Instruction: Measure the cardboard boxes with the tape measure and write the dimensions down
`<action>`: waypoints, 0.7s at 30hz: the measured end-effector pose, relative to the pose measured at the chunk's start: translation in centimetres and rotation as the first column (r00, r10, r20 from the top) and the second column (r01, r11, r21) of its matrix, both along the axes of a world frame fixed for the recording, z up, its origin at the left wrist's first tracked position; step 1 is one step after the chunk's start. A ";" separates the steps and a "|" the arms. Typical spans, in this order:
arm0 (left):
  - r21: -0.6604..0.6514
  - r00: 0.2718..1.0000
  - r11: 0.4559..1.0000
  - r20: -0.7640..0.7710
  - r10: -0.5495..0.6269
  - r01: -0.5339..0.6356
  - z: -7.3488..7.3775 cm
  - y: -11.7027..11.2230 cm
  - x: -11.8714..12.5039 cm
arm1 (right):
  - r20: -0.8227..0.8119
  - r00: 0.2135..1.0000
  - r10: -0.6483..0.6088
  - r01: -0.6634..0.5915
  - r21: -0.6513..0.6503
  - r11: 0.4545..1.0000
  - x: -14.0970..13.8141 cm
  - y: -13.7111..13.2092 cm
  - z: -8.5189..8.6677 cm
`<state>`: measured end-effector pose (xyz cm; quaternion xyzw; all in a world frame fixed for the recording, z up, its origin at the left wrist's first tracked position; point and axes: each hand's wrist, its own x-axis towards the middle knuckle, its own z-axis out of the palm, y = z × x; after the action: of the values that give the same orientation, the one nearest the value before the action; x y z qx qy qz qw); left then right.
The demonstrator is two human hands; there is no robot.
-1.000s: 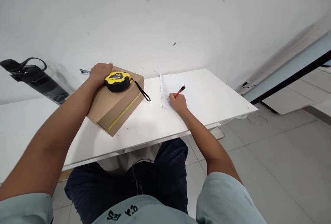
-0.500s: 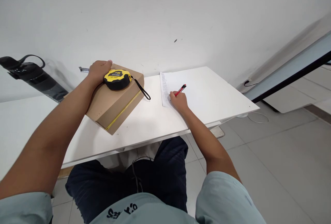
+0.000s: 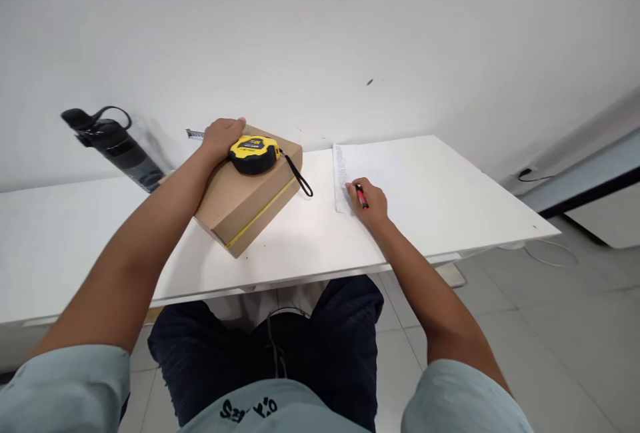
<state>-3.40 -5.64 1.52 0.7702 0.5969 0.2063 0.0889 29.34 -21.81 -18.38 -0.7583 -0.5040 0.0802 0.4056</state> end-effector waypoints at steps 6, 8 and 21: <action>-0.014 1.000 1.000 -0.002 -0.024 0.024 -0.6 -0.1 -0.1 | 0.052 0.995 -0.085 0.087 -0.040 0.995 0.7 0.2 -0.7; -0.021 1.000 0.999 -0.010 -0.025 0.025 -0.7 -0.1 -0.1 | 0.062 0.992 -0.112 0.117 -0.068 0.991 0.9 0.6 -0.9; -0.061 0.999 0.998 0.042 -0.022 0.024 -0.7 -1.5 -0.3 | 0.414 0.896 0.159 -0.321 0.357 0.877 -2.4 0.4 0.2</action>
<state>-3.70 -7.16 0.80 0.7696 0.5920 0.2029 0.1271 26.95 -21.39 -18.16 -0.5857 -0.6687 -0.1237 0.4411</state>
